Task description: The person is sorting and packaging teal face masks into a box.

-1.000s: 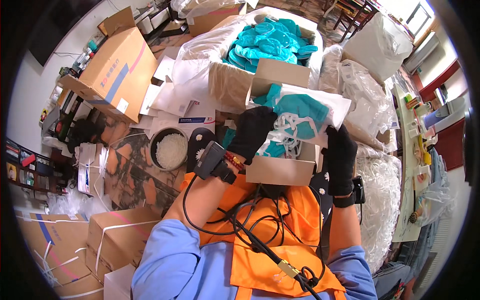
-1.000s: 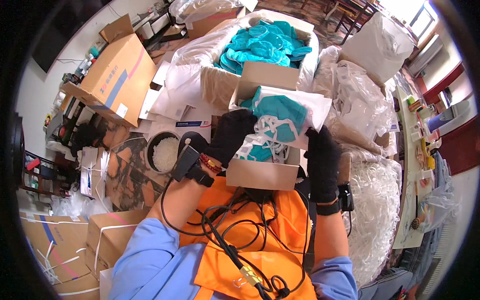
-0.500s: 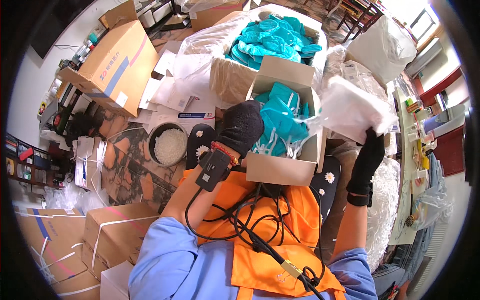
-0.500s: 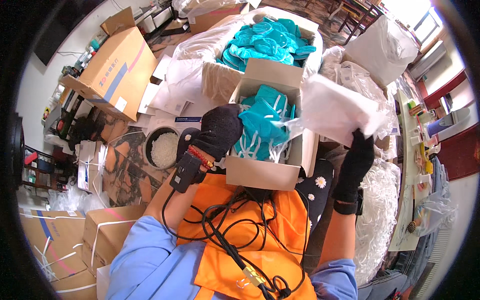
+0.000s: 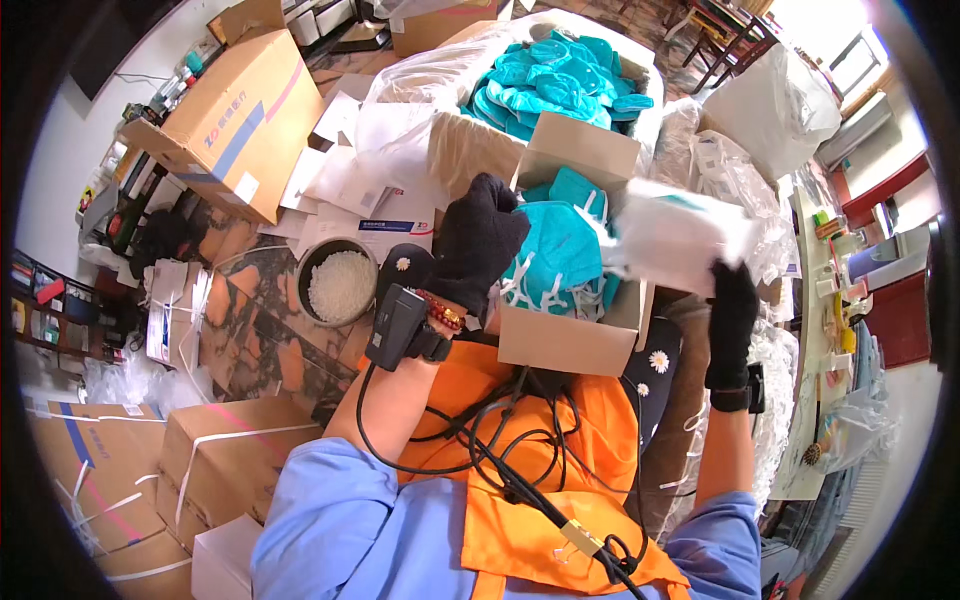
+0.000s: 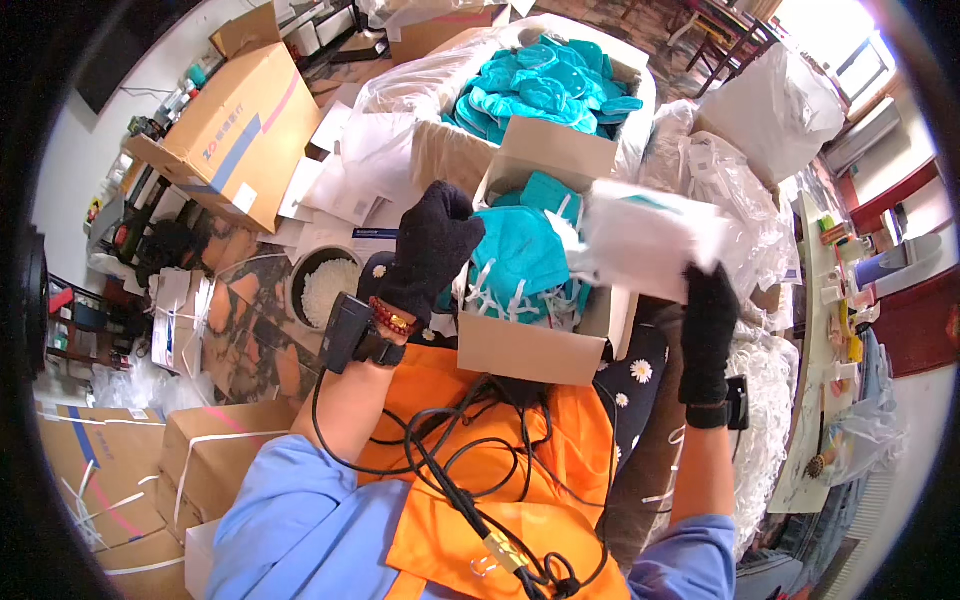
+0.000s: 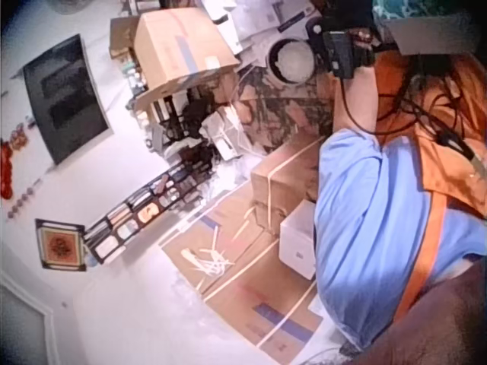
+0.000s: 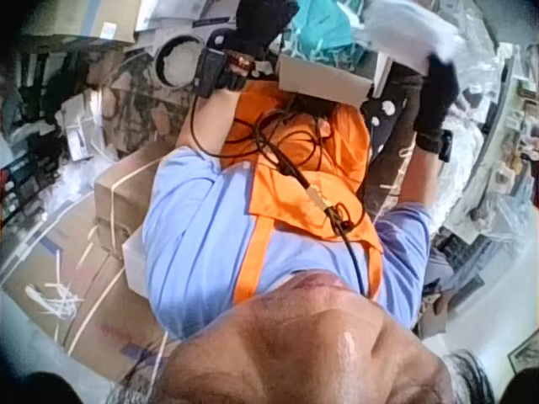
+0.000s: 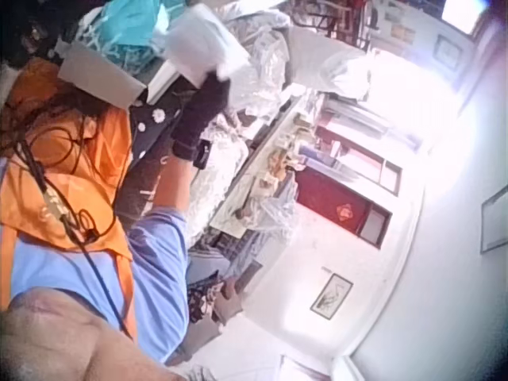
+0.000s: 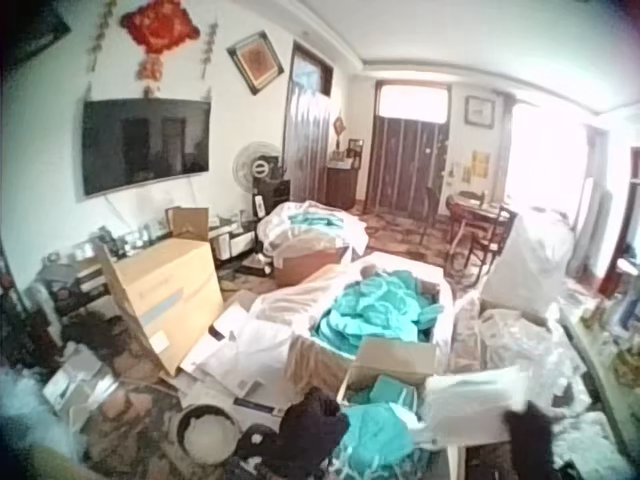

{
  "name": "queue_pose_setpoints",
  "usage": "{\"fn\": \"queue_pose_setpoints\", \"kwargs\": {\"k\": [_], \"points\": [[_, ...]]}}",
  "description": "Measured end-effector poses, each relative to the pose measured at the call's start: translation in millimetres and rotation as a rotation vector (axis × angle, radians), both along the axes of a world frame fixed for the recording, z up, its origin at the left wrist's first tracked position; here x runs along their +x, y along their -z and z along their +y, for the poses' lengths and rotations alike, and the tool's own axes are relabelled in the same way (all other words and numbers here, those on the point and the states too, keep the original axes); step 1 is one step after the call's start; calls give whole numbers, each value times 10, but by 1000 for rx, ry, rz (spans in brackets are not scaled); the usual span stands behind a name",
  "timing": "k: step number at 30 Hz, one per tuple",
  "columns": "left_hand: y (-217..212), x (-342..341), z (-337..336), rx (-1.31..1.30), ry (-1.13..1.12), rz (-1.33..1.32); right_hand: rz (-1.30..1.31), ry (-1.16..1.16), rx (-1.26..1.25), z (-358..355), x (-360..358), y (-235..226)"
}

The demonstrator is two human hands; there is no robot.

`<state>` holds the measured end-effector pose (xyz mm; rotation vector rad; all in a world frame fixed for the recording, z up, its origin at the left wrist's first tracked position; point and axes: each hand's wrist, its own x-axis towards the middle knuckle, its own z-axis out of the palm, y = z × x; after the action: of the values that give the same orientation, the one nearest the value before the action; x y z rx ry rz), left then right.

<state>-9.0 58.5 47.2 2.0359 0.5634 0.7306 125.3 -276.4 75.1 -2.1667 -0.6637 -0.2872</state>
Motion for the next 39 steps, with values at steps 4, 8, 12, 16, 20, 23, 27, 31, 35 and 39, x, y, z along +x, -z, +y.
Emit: {"fn": "queue_pose_setpoints", "kwargs": {"k": [4,8,12,16,20,23,27,31,35,39], "points": [[97,29,26,235,-88,-53,147,65,306,-100,-8,-36],[31,39,87,385,-100,-328,-234,16,-142,-440,71,114],[-183,46,54,353,-38,-418,-452,-35,-334,-429,-7,131],[-450,-3,-190,216,201,-466,-188,-20,-100,-273,-51,143],[-382,18,-539,81,472,-401,364,52,379,-49,-219,104],[-221,65,-691,53,483,-372,330,-2,379,5,-203,156],[-176,67,-644,22,436,-332,283,10,337,-31,-151,240],[-99,76,-397,167,311,-340,-222,196,-117,-464,79,366],[-23,34,-171,-111,208,-249,-404,403,-401,-1034,526,453],[89,4,-133,-185,231,-163,-417,364,-280,-1156,1159,222]]}}
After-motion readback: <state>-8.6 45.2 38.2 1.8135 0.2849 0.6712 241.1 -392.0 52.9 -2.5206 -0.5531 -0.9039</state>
